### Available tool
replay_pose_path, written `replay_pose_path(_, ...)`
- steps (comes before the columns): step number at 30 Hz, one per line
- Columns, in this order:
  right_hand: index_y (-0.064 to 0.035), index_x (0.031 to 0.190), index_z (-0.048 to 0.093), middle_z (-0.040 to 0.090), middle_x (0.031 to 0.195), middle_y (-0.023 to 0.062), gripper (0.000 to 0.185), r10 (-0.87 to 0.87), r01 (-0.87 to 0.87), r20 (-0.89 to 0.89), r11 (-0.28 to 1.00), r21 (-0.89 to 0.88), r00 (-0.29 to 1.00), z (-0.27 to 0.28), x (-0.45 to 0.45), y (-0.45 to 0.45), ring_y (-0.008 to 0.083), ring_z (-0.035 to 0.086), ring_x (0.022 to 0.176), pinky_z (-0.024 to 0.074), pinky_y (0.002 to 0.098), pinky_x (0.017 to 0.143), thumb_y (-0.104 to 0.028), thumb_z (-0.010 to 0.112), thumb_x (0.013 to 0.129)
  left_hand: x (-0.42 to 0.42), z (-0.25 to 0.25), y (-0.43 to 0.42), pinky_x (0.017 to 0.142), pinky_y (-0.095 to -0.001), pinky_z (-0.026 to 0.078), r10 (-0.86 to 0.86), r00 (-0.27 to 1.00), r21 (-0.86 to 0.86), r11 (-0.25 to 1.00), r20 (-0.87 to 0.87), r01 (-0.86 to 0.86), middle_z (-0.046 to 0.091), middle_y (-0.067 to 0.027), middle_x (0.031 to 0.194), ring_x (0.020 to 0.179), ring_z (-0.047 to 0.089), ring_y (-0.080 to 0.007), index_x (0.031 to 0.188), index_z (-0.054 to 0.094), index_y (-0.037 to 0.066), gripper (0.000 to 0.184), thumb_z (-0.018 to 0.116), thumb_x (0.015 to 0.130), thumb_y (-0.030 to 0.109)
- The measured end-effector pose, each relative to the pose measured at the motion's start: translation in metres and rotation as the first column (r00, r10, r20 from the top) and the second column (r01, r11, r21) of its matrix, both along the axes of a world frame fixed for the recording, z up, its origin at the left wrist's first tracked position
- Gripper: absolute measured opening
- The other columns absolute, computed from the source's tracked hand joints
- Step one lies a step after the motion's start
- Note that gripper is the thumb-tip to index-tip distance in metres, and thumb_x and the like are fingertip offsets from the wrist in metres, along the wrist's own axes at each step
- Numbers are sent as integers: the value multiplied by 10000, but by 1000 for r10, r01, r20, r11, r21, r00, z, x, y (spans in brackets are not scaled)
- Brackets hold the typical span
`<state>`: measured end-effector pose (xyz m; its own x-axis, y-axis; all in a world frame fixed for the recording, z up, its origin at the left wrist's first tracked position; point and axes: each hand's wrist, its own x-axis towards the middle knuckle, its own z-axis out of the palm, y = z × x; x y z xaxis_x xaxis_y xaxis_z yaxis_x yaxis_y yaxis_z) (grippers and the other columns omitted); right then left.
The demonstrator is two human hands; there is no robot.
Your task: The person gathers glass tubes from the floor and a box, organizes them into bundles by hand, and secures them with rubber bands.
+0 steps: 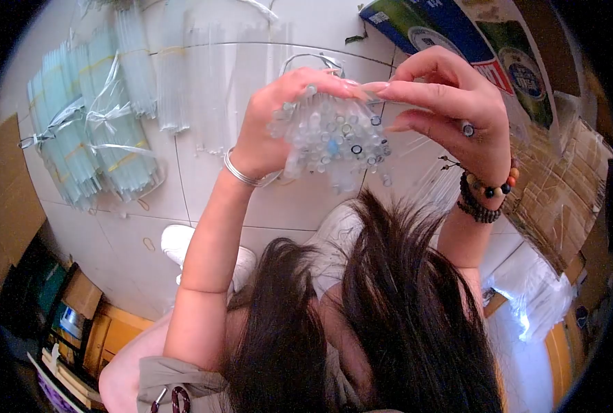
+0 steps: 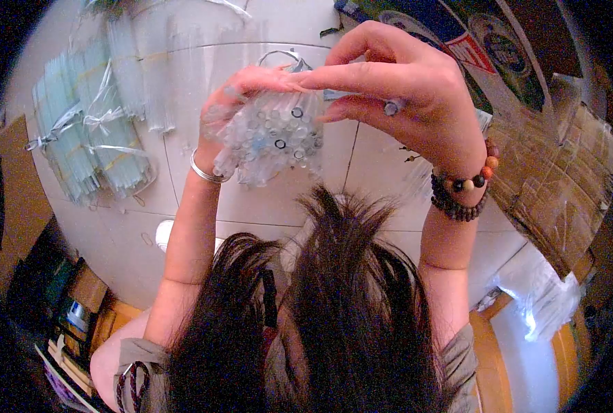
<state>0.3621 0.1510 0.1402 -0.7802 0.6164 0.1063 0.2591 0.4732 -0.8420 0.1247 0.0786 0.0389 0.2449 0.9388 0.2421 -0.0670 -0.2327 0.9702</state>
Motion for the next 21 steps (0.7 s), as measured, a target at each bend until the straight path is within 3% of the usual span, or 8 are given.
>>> replay_pose_path(10, -49, 1105, 742, 619, 1027, 77, 403, -87, 85, 16, 992, 90, 996, 1, -10, -14, 102, 536, 729, 420, 213, 597, 25, 801, 713, -1, -2, -2, 975, -357, 518, -43, 977, -79, 995, 211, 61, 709, -89, 1153, 1100, 647, -217, 1099, 683, 66, 353, 783, 760, 52)
replay_pose_path(16, 20, 1062, 711, 632, 987, 110, 312, -187, 167, 96, 968, 185, 978, 33, -6, -24, 163, 573, 784, 450, 250, 645, 71, 741, 755, -3, -6, -1, 991, -383, 506, -17, 994, -11, 1000, 108, 19, 731, -85, 1105, 1087, 657, -237, 1083, 680, 63, 340, 777, 757, 65)
replay_pose_path(17, 4, 978, 682, 619, 893, 98, 192, -185, 179, -146, 982, -51, 972, 40, 12, -32, 158, 547, 720, 426, 254, 599, 28, 698, 788, -3, -6, 0, 992, -385, 505, -17, 992, -4, 1000, 123, 18, 733, -83, 1098, 1081, 660, -238, 1082, 679, 63, 346, 781, 752, 69)
replay_pose_path(19, -27, 809, 624, 591, 705, 74, 55, -266, -53, -617, 892, -449, 740, 55, 48, -49, 148, 494, 592, 376, 263, 507, -58, 612, 853, -3, -7, 1, 995, -388, 502, -19, 989, 5, 1000, 144, 19, 736, -80, 1090, 1070, 665, -238, 1080, 678, 62, 356, 789, 742, 77)
replay_pose_path(20, -40, 802, 635, 586, 706, 62, 73, -269, -153, -736, 880, -450, 621, 64, 58, -54, 139, 482, 591, 371, 264, 511, -72, 612, 864, -3, -7, 1, 997, -389, 500, -21, 988, 9, 1000, 150, 20, 737, -79, 1088, 1065, 668, -238, 1079, 677, 62, 361, 793, 738, 82)
replay_pose_path(21, -52, 795, 646, 581, 708, 50, 92, -169, -215, -774, 905, -367, 610, 77, 59, -58, 129, 471, 589, 366, 265, 515, -86, 613, 874, -3, -8, 2, 1000, -390, 498, -25, 989, 11, 1000, 149, 24, 737, -79, 1092, 1062, 669, -236, 1077, 677, 62, 365, 797, 734, 86)
